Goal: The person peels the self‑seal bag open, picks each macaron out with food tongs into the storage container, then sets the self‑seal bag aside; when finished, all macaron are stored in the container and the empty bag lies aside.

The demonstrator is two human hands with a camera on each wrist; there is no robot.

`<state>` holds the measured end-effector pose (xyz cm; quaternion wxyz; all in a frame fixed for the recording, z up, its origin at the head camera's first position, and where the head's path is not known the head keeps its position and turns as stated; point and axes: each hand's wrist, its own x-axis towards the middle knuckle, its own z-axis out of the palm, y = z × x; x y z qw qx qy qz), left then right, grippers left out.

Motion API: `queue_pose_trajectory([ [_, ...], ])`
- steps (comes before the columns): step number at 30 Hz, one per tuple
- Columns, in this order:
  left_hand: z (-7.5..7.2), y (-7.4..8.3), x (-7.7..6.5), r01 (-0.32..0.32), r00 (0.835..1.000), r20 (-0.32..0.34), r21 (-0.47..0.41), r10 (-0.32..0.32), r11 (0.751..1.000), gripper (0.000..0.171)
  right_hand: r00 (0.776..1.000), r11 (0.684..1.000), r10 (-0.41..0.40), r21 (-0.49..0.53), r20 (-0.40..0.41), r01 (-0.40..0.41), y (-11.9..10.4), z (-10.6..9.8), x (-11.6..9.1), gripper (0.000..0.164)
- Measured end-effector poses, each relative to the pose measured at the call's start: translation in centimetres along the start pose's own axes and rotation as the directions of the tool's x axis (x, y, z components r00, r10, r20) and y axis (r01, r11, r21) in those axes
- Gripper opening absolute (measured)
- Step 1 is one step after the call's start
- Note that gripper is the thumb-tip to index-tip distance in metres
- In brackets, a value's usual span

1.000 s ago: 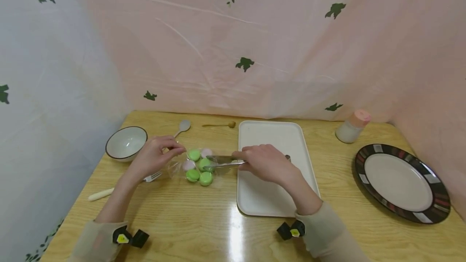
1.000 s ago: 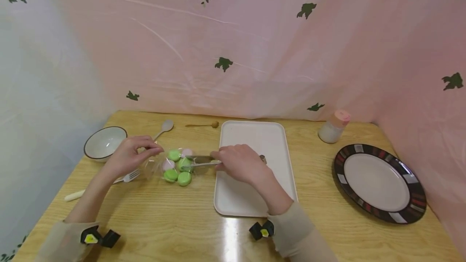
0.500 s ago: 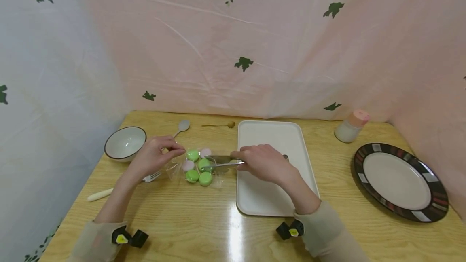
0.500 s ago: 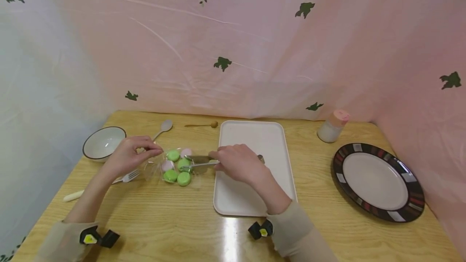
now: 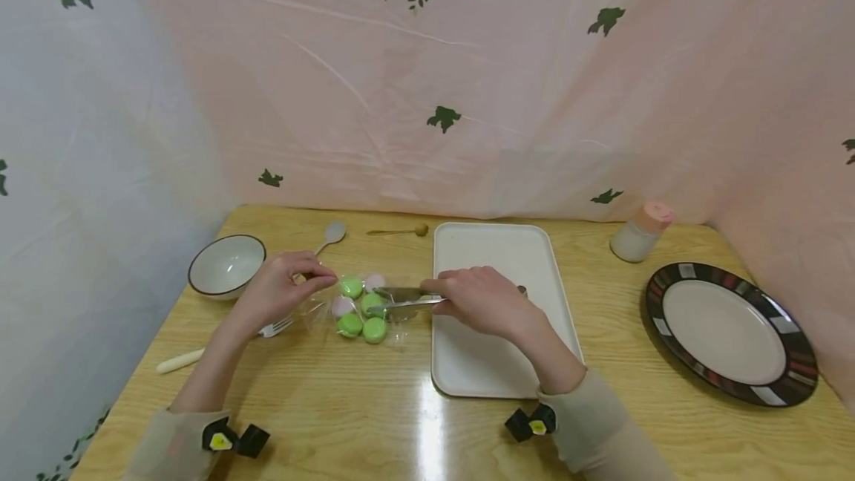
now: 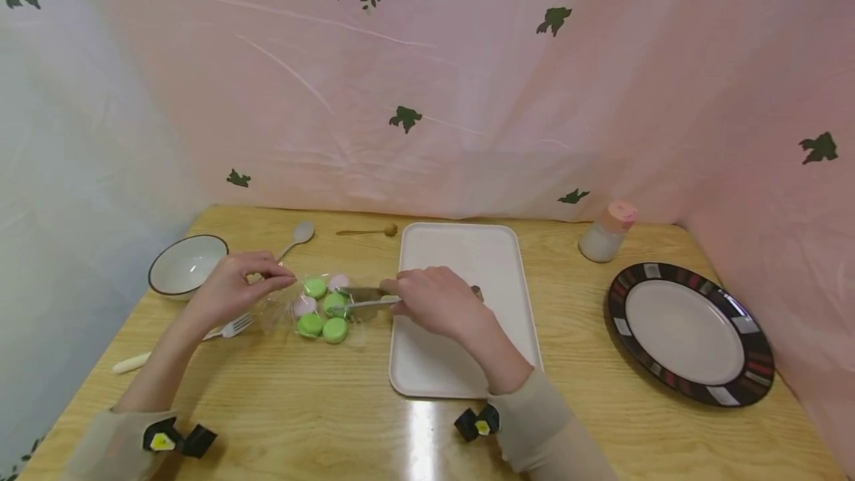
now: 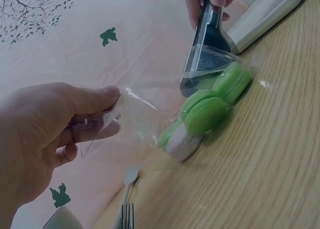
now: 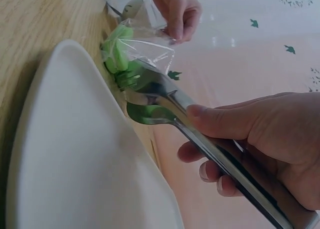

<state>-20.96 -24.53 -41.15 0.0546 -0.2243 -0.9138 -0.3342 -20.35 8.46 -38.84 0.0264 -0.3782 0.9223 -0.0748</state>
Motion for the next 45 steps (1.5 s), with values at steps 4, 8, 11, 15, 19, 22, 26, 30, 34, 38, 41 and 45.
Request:
queue_pose_trajectory([
  [4,0.0,-0.1,0.0,0.000,1.000,-0.015,0.008,0.000,1.000,0.012,1.000,0.999,0.027,0.031,0.004,-0.027,0.5,-0.6,-0.6,0.030],
  [8,0.1,-0.1,0.2,-0.008,1.000,-0.024,0.012,0.009,1.000,0.009,0.998,0.997,0.064,0.047,0.017,-0.065,1.4,-1.3,-1.6,0.030],
  [11,0.1,-0.1,0.3,-0.009,1.000,-0.027,0.009,0.010,1.000,0.007,0.996,0.995,0.087,0.053,0.018,-0.088,2.3,-1.9,-2.5,0.027],
  [15,0.1,0.0,0.4,-0.007,1.000,-0.030,0.002,0.007,1.000,0.005,0.991,0.989,0.133,0.055,0.010,-0.134,4.0,-2.7,-4.0,0.030],
  [19,0.1,-0.1,0.3,-0.006,1.000,-0.025,-0.003,0.006,1.000,0.008,0.983,0.982,0.181,0.047,-0.008,-0.181,6.3,-3.1,-5.4,0.035],
  [22,0.1,-0.1,0.3,0.009,1.000,-0.021,-0.003,-0.009,1.000,0.010,0.975,0.974,0.224,0.026,-0.012,-0.224,7.9,-3.4,-6.3,0.037],
  [26,0.2,0.1,0.2,0.030,0.999,-0.023,0.007,-0.030,1.000,0.010,0.961,0.961,0.276,0.011,-0.004,-0.276,9.4,-3.6,-7.1,0.039],
  [30,0.2,0.3,0.0,0.030,0.999,-0.032,0.013,-0.030,0.999,0.012,0.956,0.956,0.294,0.009,-0.002,-0.294,10.4,-3.4,-7.4,0.040],
  [34,0.1,0.3,-0.1,0.033,0.999,-0.039,0.024,-0.032,0.999,0.012,0.958,0.958,0.286,0.000,-0.017,-0.286,11.0,-2.8,-7.2,0.039],
  [38,0.0,0.3,-0.1,0.028,0.999,-0.043,0.027,-0.027,0.999,0.012,0.958,0.958,0.285,-0.010,-0.016,-0.285,11.1,-2.3,-6.9,0.038],
  [41,0.0,0.3,-0.2,0.028,0.999,-0.045,0.026,-0.027,0.999,0.013,0.957,0.957,0.291,-0.018,-0.010,-0.291,11.1,-2.1,-6.8,0.039],
  [45,-0.1,0.3,-0.3,0.035,0.998,-0.050,0.039,-0.033,0.999,0.012,0.960,0.960,0.280,-0.024,-0.011,-0.280,11.0,-1.9,-6.5,0.038],
])
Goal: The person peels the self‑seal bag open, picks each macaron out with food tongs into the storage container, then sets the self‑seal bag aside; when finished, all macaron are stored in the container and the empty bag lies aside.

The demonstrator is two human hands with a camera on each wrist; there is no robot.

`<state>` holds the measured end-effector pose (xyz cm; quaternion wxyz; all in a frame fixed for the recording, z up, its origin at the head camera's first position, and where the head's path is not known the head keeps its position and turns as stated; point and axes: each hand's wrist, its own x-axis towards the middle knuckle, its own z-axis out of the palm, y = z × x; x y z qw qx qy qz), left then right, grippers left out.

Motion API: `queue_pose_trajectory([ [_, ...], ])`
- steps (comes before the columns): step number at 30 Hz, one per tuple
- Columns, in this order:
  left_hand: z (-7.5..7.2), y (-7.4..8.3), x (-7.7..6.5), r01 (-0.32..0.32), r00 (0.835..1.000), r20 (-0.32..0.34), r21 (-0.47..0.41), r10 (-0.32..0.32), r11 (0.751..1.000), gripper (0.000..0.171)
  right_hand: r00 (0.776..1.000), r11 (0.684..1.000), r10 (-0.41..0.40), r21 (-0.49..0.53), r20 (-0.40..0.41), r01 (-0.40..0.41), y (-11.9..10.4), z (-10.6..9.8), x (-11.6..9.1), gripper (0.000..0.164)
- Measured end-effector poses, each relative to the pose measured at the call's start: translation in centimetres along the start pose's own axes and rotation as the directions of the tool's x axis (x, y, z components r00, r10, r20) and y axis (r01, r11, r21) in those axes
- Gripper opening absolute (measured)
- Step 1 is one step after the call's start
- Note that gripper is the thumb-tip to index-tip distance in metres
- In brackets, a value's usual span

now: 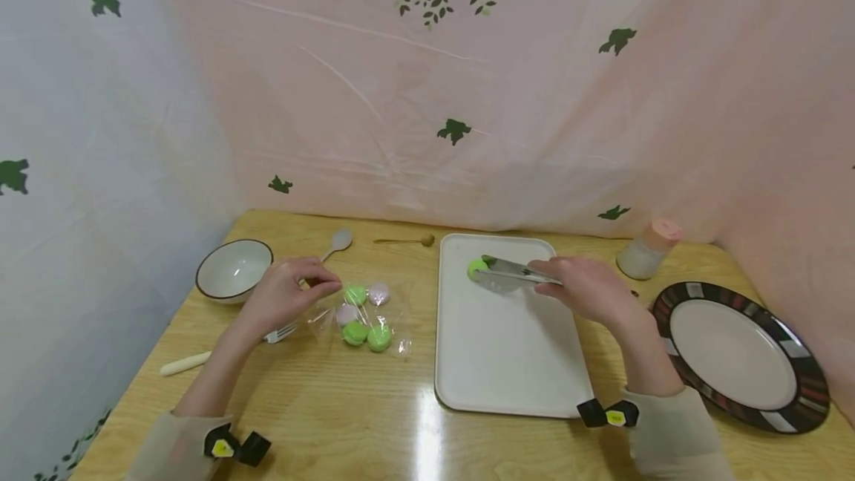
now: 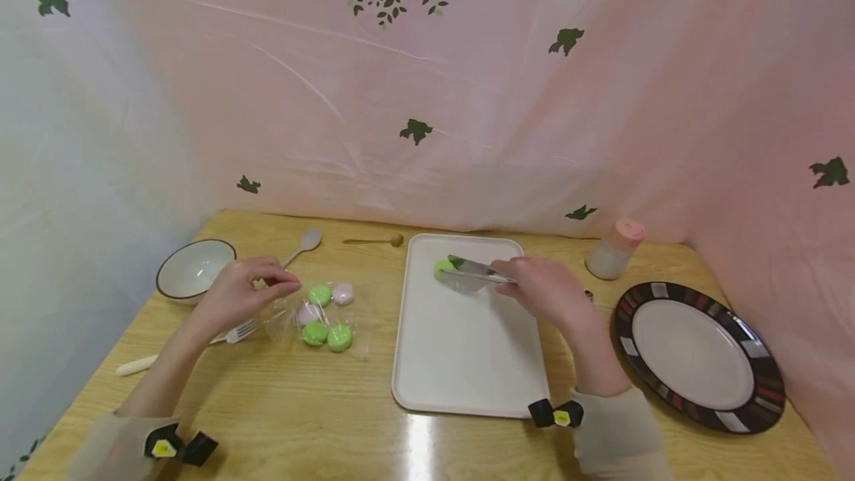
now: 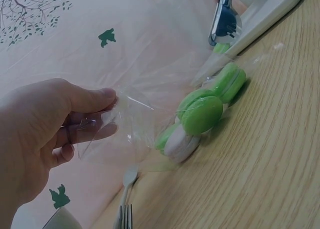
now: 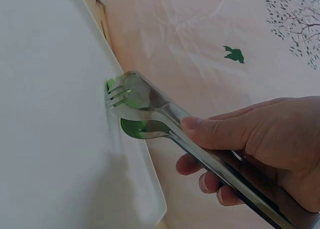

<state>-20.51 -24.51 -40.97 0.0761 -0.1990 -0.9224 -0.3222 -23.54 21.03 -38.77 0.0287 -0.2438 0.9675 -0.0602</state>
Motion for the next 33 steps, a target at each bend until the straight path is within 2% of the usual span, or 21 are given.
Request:
queue_pose_trajectory([
  [13,-0.18,0.24,-0.17,-0.008,1.000,-0.006,0.020,0.008,1.000,0.009,1.000,1.000,-0.015,0.001,-0.008,0.015,-0.04,0.39,0.22,0.037],
  [33,-0.06,0.27,-0.02,-0.021,1.000,-0.003,0.016,0.021,1.000,0.008,1.000,1.000,0.011,0.020,0.005,-0.011,-0.32,0.14,0.09,0.038],
])
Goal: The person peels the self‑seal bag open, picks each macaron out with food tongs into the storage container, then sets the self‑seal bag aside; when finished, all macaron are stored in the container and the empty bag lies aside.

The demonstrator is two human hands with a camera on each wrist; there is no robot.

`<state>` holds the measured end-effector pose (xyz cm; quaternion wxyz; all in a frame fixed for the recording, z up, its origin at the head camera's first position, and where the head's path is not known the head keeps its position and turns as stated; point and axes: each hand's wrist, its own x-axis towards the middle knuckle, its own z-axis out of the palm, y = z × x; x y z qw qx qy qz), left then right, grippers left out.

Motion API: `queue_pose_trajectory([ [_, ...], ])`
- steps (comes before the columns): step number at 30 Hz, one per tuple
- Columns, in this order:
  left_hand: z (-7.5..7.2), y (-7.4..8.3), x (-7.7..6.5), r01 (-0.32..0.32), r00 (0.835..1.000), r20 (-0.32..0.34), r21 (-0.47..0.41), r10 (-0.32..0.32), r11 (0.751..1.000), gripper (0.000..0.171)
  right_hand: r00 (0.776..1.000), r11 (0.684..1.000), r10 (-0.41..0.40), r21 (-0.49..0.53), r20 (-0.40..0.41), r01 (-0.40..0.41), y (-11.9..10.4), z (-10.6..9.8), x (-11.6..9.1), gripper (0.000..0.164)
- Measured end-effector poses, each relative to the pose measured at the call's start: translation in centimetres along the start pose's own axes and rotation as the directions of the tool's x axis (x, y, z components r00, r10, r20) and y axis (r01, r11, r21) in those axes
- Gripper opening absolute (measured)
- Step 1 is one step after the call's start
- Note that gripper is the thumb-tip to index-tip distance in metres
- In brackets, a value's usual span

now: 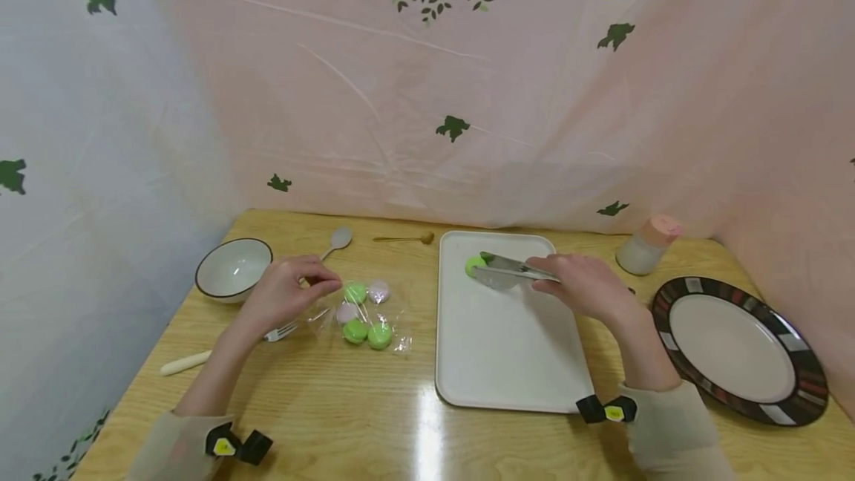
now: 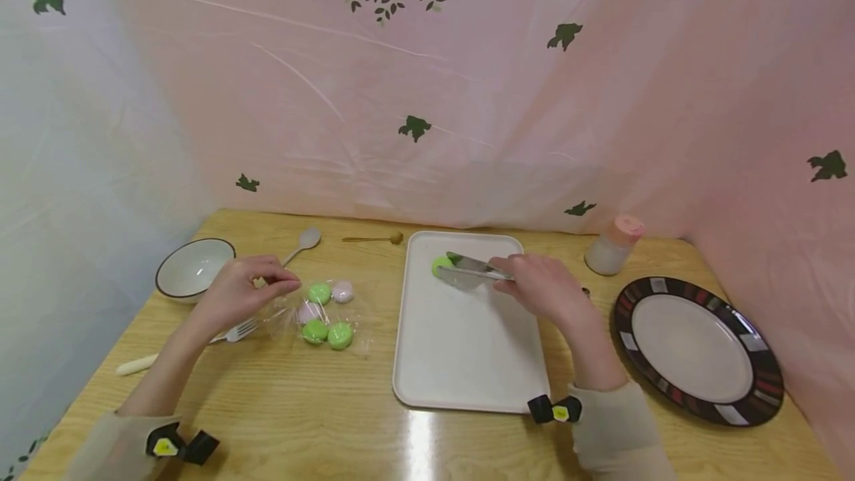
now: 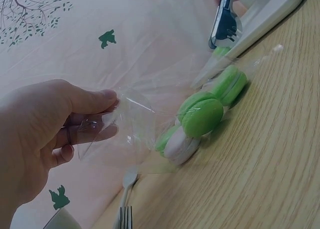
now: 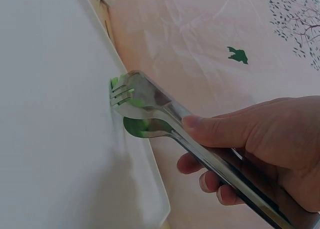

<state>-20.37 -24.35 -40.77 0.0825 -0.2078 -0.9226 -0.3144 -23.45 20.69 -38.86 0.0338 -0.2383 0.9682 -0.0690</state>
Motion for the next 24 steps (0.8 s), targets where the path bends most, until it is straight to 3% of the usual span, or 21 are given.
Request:
queue_pose_trajectory([
  [12,0.0,-0.2,0.1,-0.004,1.000,-0.002,0.007,0.004,1.000,0.009,1.000,1.000,0.002,0.021,-0.002,-0.002,-0.1,-0.8,-0.4,0.043],
  [18,0.0,-0.2,0.1,-0.001,1.000,0.009,0.037,0.001,0.999,0.009,0.995,0.996,-0.082,0.021,-0.056,0.083,-1.6,-1.1,-0.4,0.038],
  [24,0.0,-0.4,0.1,0.008,0.999,0.032,0.055,-0.010,0.998,0.011,0.989,0.989,-0.144,0.017,-0.046,0.144,-3.8,-0.6,-0.3,0.035],
])
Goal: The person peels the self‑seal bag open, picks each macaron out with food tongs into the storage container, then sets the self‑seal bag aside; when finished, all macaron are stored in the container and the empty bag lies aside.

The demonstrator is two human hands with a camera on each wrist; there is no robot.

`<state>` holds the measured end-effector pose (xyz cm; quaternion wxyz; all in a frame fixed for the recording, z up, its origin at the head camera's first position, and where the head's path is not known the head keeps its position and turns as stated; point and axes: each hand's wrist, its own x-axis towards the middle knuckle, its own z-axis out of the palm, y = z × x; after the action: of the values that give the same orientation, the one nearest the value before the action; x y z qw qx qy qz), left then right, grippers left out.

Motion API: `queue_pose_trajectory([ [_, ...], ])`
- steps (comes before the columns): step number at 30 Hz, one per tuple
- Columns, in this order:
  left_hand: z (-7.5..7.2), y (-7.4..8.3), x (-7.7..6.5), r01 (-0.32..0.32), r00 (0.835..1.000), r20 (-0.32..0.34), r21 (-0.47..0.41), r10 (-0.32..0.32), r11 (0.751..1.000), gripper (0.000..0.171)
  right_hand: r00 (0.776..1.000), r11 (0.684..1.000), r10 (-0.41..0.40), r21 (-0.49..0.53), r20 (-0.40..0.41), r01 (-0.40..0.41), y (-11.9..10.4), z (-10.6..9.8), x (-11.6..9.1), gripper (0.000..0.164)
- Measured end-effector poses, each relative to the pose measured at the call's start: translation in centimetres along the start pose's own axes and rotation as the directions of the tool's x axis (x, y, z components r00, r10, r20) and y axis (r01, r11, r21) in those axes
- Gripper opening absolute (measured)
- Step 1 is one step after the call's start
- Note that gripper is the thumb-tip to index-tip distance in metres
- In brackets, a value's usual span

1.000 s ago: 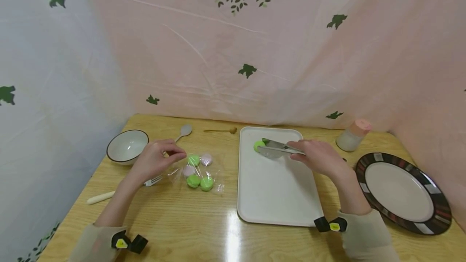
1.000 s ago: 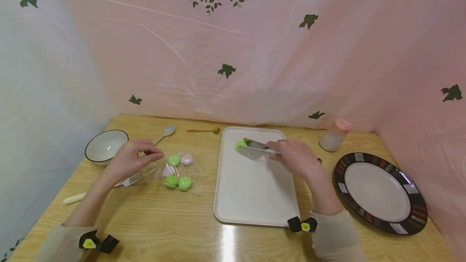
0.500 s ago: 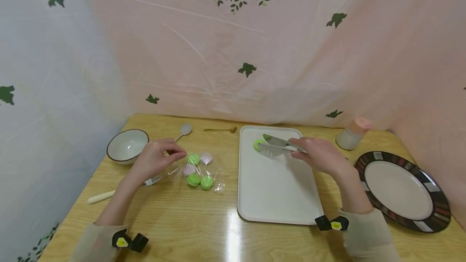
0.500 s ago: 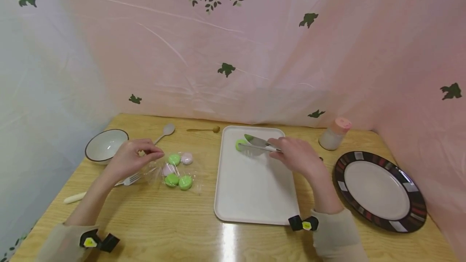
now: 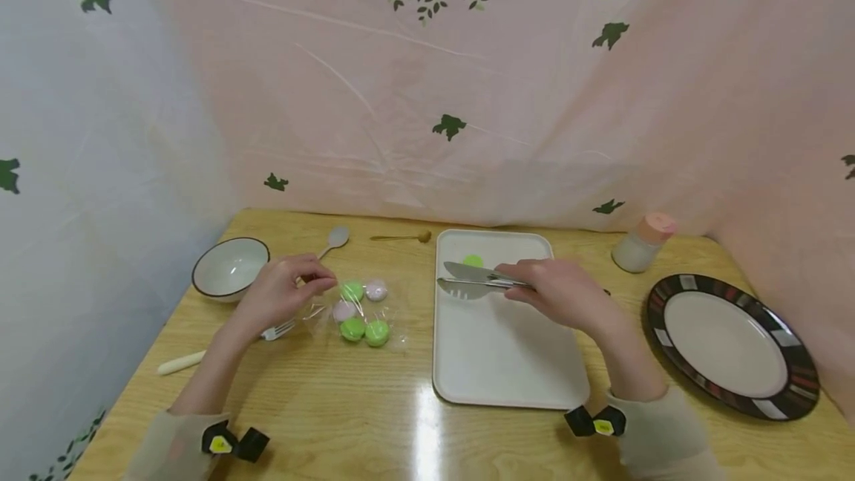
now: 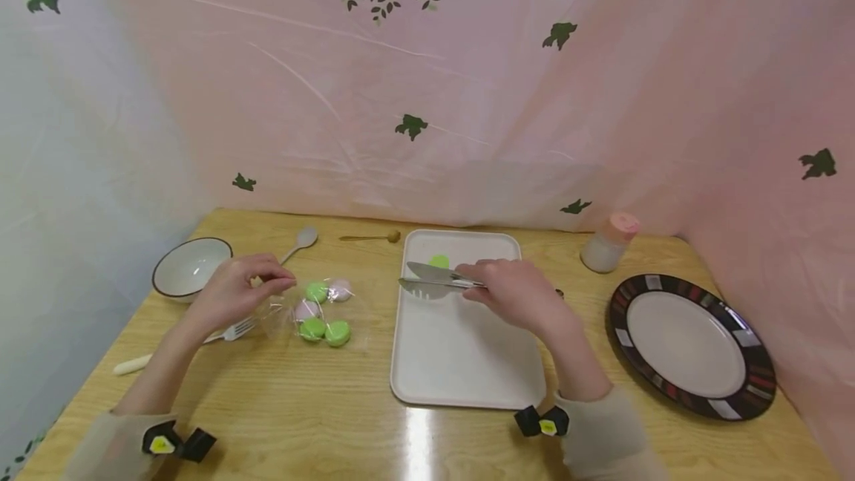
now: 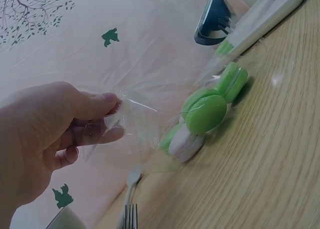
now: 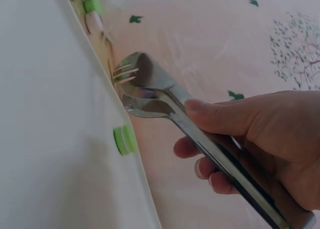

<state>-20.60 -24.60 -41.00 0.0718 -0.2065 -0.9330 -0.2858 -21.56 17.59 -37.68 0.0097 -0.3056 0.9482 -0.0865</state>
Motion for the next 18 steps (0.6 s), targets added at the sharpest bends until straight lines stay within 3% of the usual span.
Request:
queue_pose_trajectory([
  [5,-0.1,-0.4,-0.1,-0.018,1.000,0.016,0.015,0.018,1.000,0.009,0.998,0.999,-0.034,0.033,0.050,0.033,-2.0,0.8,0.7,0.032],
  [10,-0.3,-0.6,-0.1,-0.040,0.999,0.029,0.013,0.040,0.999,0.008,0.997,0.997,-0.062,0.058,0.042,0.060,-3.6,1.1,1.5,0.027],
  [18,-0.6,-0.7,-0.1,0.013,0.998,0.065,-0.002,-0.012,1.000,0.011,0.991,0.992,-0.125,0.021,0.042,0.124,-5.4,1.5,2.0,0.023],
])
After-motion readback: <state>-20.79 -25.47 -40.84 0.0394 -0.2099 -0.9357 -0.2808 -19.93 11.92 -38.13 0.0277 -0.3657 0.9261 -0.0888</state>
